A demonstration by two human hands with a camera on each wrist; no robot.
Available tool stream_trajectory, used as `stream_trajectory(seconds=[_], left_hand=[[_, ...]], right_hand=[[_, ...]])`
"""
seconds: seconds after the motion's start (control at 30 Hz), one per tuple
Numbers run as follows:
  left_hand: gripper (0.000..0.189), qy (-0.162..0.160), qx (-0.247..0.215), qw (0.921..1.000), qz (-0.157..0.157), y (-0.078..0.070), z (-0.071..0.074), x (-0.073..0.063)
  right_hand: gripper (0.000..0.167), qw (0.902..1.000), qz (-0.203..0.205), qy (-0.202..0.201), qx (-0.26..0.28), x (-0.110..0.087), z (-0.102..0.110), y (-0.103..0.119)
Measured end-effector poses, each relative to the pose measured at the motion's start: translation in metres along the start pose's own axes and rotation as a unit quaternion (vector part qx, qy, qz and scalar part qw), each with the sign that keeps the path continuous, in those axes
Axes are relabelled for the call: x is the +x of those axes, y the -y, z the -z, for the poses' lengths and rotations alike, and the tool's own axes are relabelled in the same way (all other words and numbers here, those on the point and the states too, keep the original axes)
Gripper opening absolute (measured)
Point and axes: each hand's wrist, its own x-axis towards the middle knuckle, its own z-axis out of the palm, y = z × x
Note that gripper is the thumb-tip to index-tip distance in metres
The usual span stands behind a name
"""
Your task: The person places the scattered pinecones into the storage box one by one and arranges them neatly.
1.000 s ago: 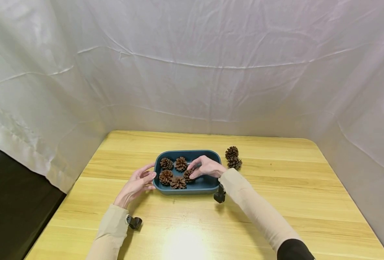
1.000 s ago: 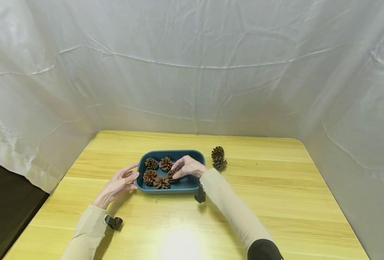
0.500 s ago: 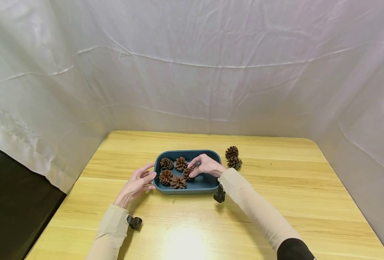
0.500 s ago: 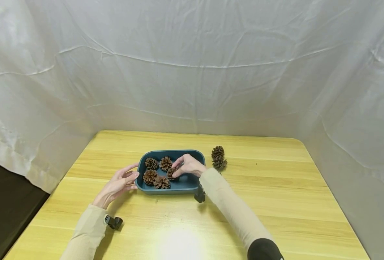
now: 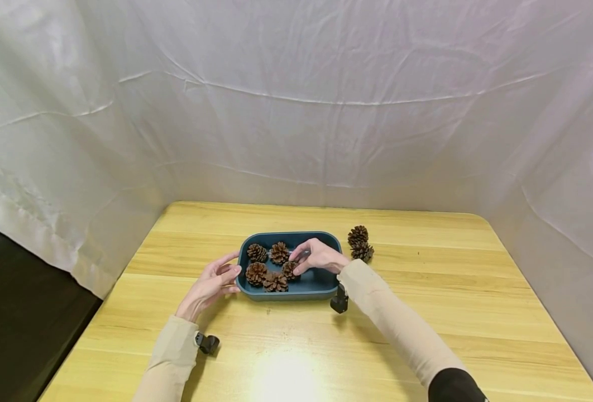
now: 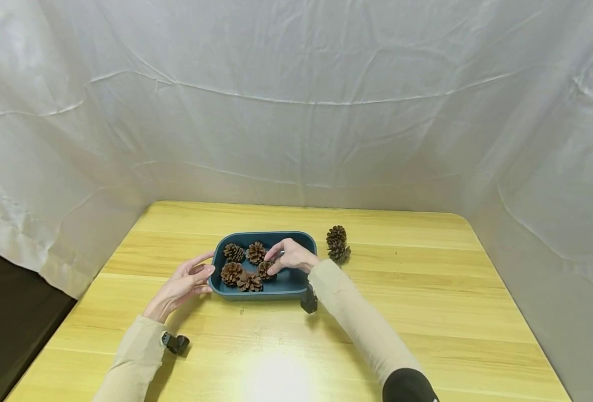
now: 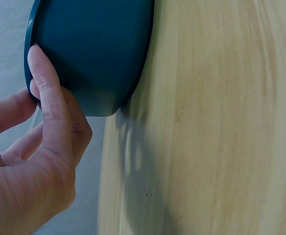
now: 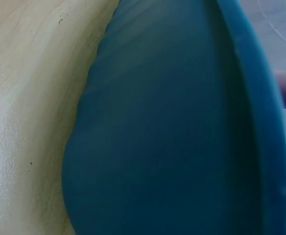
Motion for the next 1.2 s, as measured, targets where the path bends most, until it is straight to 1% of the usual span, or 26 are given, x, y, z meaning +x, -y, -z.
stream_trajectory(seconds=[0.43, 0.93, 1.2], left_hand=[[0.063, -0.003, -0.003, 1.0, 0.001, 0.0, -0.0011, -0.0004], [0.063, -0.002, 0.001, 1.0, 0.001, 0.0004, -0.0014, -0.0007], [0.063, -0.006, -0.002, 1.0, 0.002, 0.0002, -0.0015, -0.0011]], right_hand=[[0.029, 1.0, 0.001, -0.002, -0.001, 0.0011, -0.0024, -0.0042], [0.03, 0.9998, -0.003, -0.021, -0.004, 0.0019, -0.0049, -0.0019], [0.032, 0.9999, -0.002, -0.011, -0.006, 0.0012, -0.004, -0.0002]])
